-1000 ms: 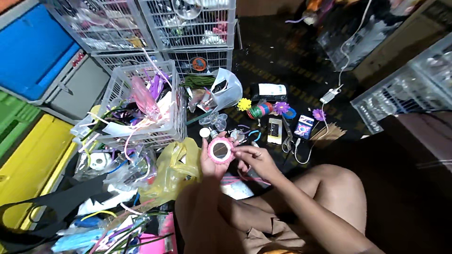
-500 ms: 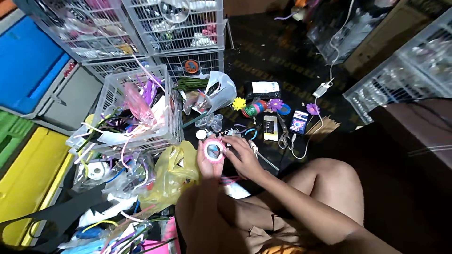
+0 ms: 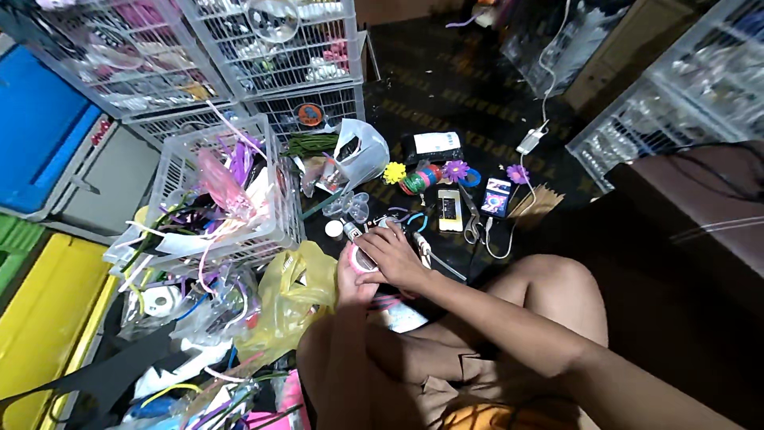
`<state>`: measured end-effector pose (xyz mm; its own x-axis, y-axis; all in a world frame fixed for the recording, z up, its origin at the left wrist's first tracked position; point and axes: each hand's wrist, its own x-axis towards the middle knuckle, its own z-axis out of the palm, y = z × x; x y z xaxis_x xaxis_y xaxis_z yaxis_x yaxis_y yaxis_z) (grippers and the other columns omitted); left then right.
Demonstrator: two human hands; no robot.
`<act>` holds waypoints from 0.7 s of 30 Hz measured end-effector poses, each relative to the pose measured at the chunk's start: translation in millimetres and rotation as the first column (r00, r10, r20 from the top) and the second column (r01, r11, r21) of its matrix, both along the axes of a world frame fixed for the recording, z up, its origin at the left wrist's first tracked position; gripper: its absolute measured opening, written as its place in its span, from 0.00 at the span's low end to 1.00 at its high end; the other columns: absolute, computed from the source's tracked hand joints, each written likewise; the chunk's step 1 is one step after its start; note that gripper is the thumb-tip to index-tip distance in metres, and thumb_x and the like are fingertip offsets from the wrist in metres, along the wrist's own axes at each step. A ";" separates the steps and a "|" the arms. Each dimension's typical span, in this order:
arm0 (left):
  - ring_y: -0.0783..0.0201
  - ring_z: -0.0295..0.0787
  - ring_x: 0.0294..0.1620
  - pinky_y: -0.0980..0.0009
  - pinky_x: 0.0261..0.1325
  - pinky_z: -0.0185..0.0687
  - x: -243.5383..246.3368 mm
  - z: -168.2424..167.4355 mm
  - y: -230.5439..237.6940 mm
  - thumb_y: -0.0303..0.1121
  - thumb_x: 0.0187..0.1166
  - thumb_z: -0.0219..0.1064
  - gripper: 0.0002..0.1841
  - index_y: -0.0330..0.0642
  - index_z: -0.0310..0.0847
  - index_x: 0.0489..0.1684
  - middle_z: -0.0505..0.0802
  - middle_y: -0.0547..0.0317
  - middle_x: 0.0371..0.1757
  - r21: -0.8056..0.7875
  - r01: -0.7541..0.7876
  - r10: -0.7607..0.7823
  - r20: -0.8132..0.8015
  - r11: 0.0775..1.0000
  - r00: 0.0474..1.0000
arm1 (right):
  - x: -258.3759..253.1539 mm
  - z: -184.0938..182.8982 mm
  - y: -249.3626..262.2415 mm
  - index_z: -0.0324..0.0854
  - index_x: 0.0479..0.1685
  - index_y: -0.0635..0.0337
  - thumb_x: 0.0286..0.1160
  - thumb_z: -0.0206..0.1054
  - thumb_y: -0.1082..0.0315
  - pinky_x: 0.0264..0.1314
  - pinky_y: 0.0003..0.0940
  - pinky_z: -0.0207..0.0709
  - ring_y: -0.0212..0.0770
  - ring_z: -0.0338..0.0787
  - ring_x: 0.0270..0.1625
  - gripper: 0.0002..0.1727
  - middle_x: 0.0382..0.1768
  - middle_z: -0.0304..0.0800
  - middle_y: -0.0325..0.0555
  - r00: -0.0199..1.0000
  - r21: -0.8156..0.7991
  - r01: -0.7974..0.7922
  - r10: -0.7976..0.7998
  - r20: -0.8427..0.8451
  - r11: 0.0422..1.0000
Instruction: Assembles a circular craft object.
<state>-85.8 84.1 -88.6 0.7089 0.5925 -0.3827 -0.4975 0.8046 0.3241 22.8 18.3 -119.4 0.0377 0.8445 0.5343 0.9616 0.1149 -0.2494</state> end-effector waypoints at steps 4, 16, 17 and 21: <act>0.59 0.91 0.49 0.59 0.53 0.89 -1.4 -0.2 0.9 0.49 0.93 0.38 0.23 0.44 0.77 0.55 0.91 0.52 0.46 -0.011 -0.012 0.012 0.007 1.000 1.000 | -4.5 -4.1 -0.2 0.86 0.68 0.54 0.77 0.49 0.24 0.85 0.69 0.55 0.56 0.81 0.76 0.45 0.66 0.90 0.48 0.998 0.083 0.041 -0.045 0.048 0.996; 0.62 0.93 0.43 0.66 0.39 0.90 -3.6 -1.6 4.0 0.57 0.93 0.32 0.33 0.45 0.80 0.65 0.94 0.52 0.49 0.206 0.030 0.005 -0.164 0.978 0.986 | -15.7 18.8 -22.9 0.70 0.87 0.38 0.82 0.47 0.28 0.86 0.82 0.30 0.64 0.43 0.95 0.40 0.92 0.58 0.48 0.996 -0.263 0.026 -0.049 -0.081 0.964; 0.60 0.93 0.48 0.64 0.46 0.90 -3.7 -2.1 4.2 0.56 0.93 0.33 0.32 0.45 0.79 0.67 0.93 0.51 0.52 0.221 0.016 0.016 -0.141 0.975 0.990 | -16.5 18.3 -23.4 0.68 0.89 0.40 0.81 0.44 0.26 0.86 0.82 0.30 0.64 0.43 0.96 0.43 0.93 0.57 0.49 0.994 -0.266 0.084 -0.101 -0.051 0.960; 0.57 0.92 0.53 0.60 0.57 0.89 -5.8 -6.3 8.2 0.53 0.94 0.28 0.33 0.44 0.74 0.75 0.92 0.49 0.54 0.383 -0.068 0.116 -0.104 0.921 0.988 | -32.6 24.9 -42.4 0.85 0.72 0.54 0.81 0.56 0.33 0.86 0.81 0.38 0.67 0.51 0.93 0.37 0.89 0.63 0.56 0.978 -0.177 0.079 -0.111 -0.178 0.981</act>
